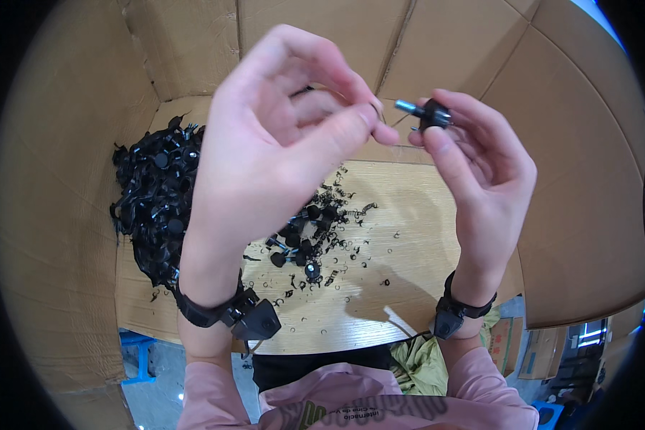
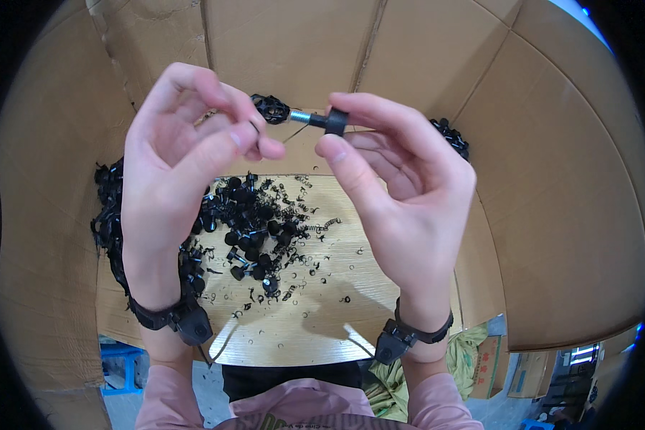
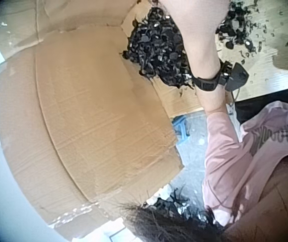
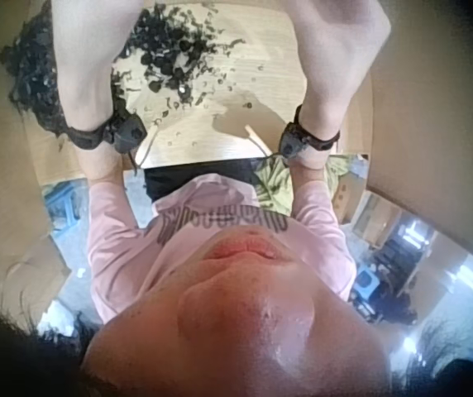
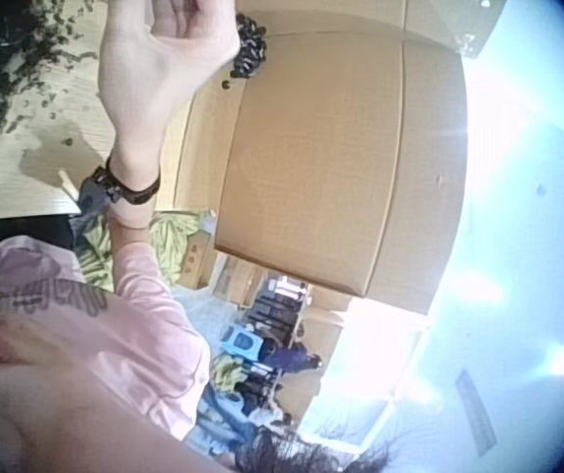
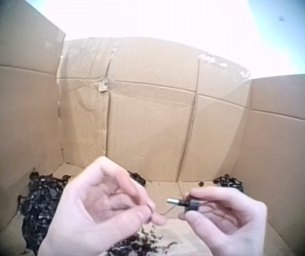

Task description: The person picks up a bolt and a washer from a table, slides the washer onto the bolt, and places the assembly into a pile, repeating this process multiple times.

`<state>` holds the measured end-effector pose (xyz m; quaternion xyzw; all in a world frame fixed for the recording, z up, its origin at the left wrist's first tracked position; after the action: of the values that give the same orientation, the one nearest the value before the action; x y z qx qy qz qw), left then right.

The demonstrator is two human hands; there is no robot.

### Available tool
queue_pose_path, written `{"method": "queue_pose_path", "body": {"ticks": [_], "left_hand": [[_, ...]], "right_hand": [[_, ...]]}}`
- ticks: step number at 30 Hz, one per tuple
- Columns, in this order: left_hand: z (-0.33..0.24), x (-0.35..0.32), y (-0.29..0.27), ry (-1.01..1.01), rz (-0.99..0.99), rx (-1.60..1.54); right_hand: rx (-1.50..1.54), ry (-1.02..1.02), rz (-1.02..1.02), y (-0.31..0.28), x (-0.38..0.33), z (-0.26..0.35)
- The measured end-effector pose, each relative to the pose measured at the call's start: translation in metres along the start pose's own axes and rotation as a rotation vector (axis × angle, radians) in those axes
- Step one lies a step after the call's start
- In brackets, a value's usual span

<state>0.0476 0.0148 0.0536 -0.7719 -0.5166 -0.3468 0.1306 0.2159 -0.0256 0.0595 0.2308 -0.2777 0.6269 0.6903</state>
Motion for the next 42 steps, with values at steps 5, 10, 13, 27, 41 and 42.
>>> {"method": "queue_pose_path", "body": {"ticks": [5, 10, 13, 27, 41, 42], "left_hand": [[0.000, -0.003, 0.018, -0.014, 0.082, 0.213], [-0.013, -0.004, 0.019, 0.329, 0.174, 0.803], [-0.022, -0.004, 0.013, 0.313, 0.060, 0.894], [0.004, -0.002, 0.016, 0.033, 0.112, 0.479], [0.004, 0.007, -0.026, -0.011, -0.051, 0.692], [-0.002, 0.007, -0.032, -0.001, -0.090, 0.702]], "right_hand": [[0.153, -0.050, 0.052, 0.005, -0.007, 0.012], [0.134, 0.084, 0.192, 0.005, -0.008, 0.007], [0.067, 0.169, 0.228, 0.006, -0.008, 0.003], [0.108, -0.044, 0.038, 0.000, -0.004, 0.010], [0.006, 0.028, 0.024, -0.006, -0.002, 0.006], [0.009, 0.028, 0.026, -0.007, -0.001, 0.007]]}}
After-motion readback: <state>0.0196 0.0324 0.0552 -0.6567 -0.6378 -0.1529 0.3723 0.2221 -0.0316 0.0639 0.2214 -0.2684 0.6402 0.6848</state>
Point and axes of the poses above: each hand's wrist, its own x-axis towards the middle knuckle, its own y-axis out of the palm, z = x × y, the point moved 7 cm from there along x, towards the middle knuckle, and after that the axes turned 7 degrees about x, right-handed, at the moved point
